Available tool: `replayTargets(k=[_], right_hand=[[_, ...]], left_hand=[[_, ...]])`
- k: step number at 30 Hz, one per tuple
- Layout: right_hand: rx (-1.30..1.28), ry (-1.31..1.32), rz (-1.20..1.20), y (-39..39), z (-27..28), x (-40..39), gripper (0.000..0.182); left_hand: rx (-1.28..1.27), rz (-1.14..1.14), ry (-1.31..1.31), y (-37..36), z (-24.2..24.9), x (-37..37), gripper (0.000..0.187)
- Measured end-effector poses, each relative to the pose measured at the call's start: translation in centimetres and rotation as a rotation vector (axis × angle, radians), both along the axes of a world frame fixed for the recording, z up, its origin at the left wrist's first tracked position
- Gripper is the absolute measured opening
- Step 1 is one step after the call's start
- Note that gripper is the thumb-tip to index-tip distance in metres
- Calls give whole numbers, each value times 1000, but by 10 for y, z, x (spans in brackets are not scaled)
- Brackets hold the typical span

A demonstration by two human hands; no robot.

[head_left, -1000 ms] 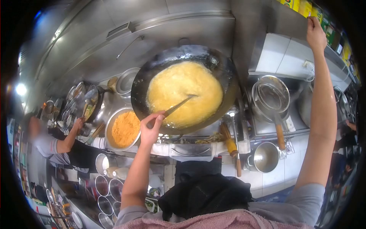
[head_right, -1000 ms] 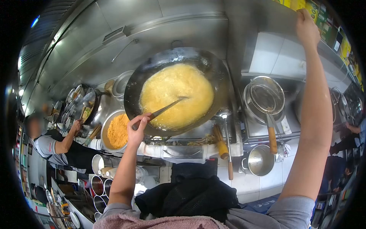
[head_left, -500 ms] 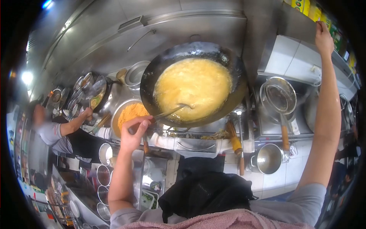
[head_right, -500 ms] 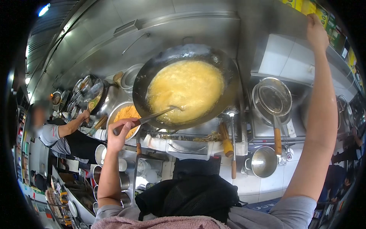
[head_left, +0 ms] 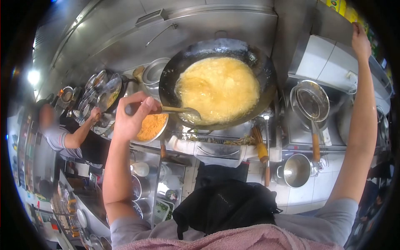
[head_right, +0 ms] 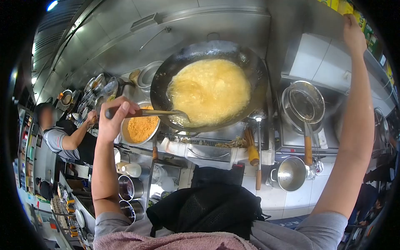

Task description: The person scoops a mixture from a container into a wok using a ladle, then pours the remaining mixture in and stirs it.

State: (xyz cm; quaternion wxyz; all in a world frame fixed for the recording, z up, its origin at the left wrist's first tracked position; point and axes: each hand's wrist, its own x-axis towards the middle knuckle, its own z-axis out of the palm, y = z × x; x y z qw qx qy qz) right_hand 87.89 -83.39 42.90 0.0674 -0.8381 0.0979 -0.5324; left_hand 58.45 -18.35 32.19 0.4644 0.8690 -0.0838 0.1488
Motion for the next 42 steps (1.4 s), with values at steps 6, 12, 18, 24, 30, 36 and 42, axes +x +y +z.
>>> replayTargets(k=[6,12,18,24,30,36,42], right_hand=[[-37,-45,2,-6,-3,6,39],[-39,-40,-12,-9,-2,10,40],[-31,-24,-13,-10,-2,6,40],[3,-15,-23,-1,-2,0,39],[42,13,-26,7,-1,-9,37],[34,-9,-24,7,-2,-9,36],[60,-8,-30,16,-1,-17,35]], left_hand=[[-489,-154,-183,-4,-24,39,35],[-633,-184,-270,-15,-23,54,37],[-594,-141,-348,-26,-8,48,35],[-495,-98,-305,-26,-45,61,32],[-234,-75,-274,-27,-133,76,25],[-41,-38,-364,-34,-182,99,8],[-5,23,-356,-19,-215,138,8]])
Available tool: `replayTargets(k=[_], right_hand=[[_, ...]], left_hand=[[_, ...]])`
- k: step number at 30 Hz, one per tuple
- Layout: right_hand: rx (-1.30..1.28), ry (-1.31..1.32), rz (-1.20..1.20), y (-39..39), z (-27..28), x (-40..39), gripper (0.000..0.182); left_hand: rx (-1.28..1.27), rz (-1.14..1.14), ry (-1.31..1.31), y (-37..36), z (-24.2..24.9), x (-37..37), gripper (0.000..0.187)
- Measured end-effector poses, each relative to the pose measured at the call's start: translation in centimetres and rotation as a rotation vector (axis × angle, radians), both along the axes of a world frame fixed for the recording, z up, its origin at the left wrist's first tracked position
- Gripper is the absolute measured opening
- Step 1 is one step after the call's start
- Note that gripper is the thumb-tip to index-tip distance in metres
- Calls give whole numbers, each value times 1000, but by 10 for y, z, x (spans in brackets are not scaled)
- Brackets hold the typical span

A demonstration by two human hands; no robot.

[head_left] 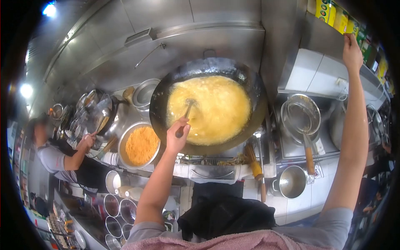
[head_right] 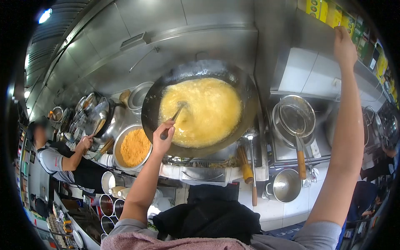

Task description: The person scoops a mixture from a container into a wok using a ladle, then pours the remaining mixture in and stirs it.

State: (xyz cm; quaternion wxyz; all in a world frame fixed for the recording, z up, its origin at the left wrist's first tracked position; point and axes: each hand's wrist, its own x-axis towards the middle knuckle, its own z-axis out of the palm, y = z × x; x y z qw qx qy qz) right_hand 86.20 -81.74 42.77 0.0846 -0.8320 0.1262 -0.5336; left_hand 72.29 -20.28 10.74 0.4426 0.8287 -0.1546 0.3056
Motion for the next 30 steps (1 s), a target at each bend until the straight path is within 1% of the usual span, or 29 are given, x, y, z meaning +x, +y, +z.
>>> replayTargets(k=[2,4,8,9,14,16,19,22,30], right_hand=[[16,15,-3,3,0,-2,34],[20,11,-13,6,0,-3,34],[16,5,-4,7,0,-5,34],[14,1,-6,6,-1,-4,34],[9,3,-9,5,-1,-4,33],[4,-1,5,5,0,-3,34],[7,-6,4,6,-1,-3,35],[3,-5,23,7,0,-5,35],[7,13,10,8,0,-5,36]], left_hand=[[-18,27,26,4,-5,9,11],[-127,19,164,7,-12,17,17],[-179,5,230,13,-26,37,20],[-150,20,239,13,-28,42,20],[-38,46,275,5,1,50,21],[91,78,168,4,7,51,19],[167,36,90,4,11,46,16],[212,77,34,1,15,30,12],[394,135,18,14,20,-31,11]])
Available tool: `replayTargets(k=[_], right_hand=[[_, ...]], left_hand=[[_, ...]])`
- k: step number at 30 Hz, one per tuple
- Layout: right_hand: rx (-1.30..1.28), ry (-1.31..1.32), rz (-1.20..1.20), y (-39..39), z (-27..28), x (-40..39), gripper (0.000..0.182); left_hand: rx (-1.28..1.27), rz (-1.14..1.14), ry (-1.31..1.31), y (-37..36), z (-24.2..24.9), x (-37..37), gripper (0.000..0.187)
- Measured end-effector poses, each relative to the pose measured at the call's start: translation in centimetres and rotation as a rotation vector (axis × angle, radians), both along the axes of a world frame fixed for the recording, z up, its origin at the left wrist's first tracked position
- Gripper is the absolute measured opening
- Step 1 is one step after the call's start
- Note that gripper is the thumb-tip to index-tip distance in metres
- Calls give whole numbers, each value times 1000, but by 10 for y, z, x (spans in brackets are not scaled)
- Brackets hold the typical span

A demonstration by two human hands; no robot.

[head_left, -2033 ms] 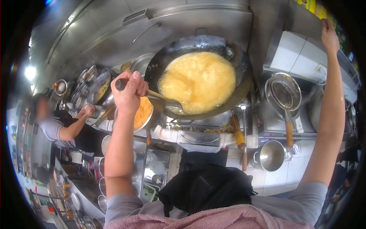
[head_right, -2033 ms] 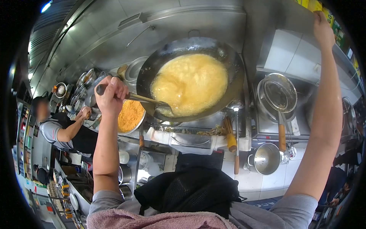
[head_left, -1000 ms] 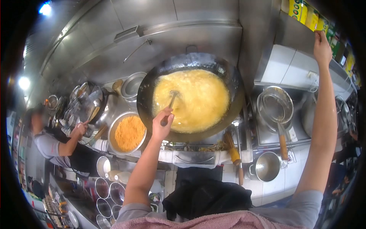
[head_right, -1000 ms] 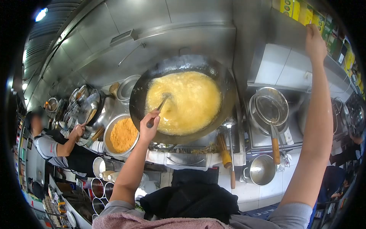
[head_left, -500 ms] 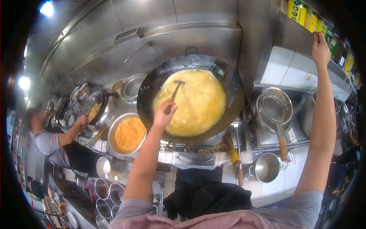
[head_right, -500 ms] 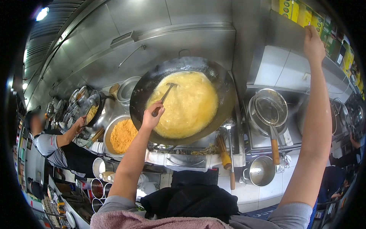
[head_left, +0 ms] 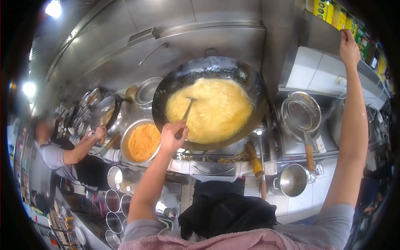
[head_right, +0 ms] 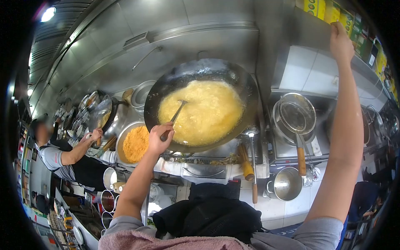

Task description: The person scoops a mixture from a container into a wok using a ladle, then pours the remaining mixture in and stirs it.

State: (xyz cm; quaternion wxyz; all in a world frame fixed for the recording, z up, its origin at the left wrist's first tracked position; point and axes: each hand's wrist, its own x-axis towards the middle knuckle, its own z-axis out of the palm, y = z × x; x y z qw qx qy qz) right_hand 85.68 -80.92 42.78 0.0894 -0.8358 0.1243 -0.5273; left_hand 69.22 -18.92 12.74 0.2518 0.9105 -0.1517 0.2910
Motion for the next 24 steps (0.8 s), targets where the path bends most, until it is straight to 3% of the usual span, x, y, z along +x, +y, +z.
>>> replayTargets(k=[15,24], right_hand=[[-9,9,15,-8,0,9,37],[-34,-2,57,-12,0,11,35]], left_hand=[[9,94,116,14,24,-117,12],[-75,67,224,-13,85,-173,7]])
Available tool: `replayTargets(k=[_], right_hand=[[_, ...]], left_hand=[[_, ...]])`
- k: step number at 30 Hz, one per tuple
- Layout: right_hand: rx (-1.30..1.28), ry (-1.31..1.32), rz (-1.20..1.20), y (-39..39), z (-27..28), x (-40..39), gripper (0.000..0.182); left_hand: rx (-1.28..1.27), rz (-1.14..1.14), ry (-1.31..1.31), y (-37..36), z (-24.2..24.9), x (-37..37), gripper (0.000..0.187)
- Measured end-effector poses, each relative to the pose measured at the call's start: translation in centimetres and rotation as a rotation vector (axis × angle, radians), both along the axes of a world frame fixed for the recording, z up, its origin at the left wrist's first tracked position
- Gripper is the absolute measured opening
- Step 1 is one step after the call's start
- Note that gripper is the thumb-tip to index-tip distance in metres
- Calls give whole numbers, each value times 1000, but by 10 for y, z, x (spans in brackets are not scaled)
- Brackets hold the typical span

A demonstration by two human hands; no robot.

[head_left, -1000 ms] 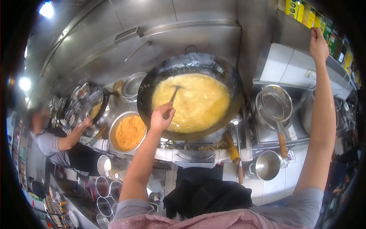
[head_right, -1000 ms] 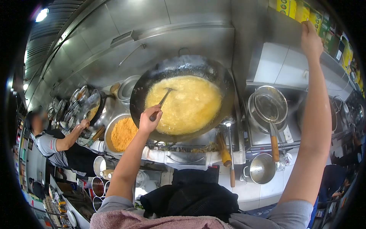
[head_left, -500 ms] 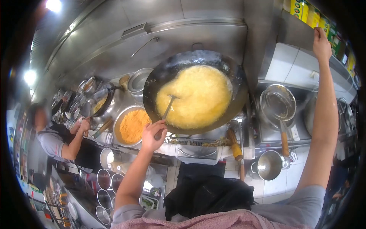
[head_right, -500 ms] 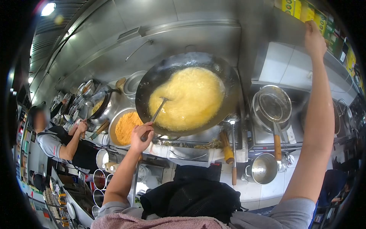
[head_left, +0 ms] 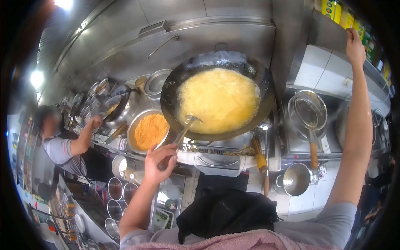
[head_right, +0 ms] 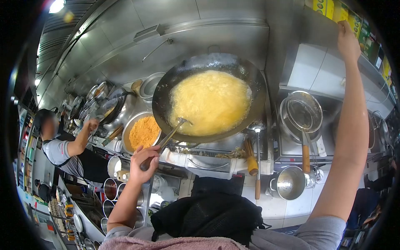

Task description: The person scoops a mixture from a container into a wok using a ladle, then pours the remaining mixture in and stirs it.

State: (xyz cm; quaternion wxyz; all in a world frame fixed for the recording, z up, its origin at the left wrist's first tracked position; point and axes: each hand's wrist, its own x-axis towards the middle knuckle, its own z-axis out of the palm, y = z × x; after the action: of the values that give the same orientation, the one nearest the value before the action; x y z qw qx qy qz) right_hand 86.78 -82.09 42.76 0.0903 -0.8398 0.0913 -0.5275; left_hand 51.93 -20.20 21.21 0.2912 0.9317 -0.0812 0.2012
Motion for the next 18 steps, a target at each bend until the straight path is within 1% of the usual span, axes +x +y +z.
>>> replayTargets(k=[3,7,8,9,11,12,13,15,16,18], right_hand=[[-8,11,3,0,1,0,35],[-2,24,-1,-1,2,1,35],[-4,26,-4,-1,2,2,35],[-1,29,-7,-1,2,1,35],[1,31,-11,-1,2,1,36],[2,33,-24,-1,2,0,36],[3,35,-36,0,2,0,37],[1,30,-33,1,2,0,37],[0,24,-32,1,2,-1,38],[-12,23,-30,-3,3,0,37]], left_hand=[[6,-4,-17,4,12,-14,7],[-89,-13,15,5,35,-28,10],[-132,-59,-22,6,39,-27,14],[-135,-62,-19,6,48,-26,14],[-101,-109,-60,5,66,-22,16],[-140,-162,-120,4,70,-17,19],[-142,-163,-119,1,69,-10,19],[-656,-301,-221,-7,57,8,23],[-824,-433,-198,-2,46,21,26],[-855,-457,-189,-2,23,47,24]])
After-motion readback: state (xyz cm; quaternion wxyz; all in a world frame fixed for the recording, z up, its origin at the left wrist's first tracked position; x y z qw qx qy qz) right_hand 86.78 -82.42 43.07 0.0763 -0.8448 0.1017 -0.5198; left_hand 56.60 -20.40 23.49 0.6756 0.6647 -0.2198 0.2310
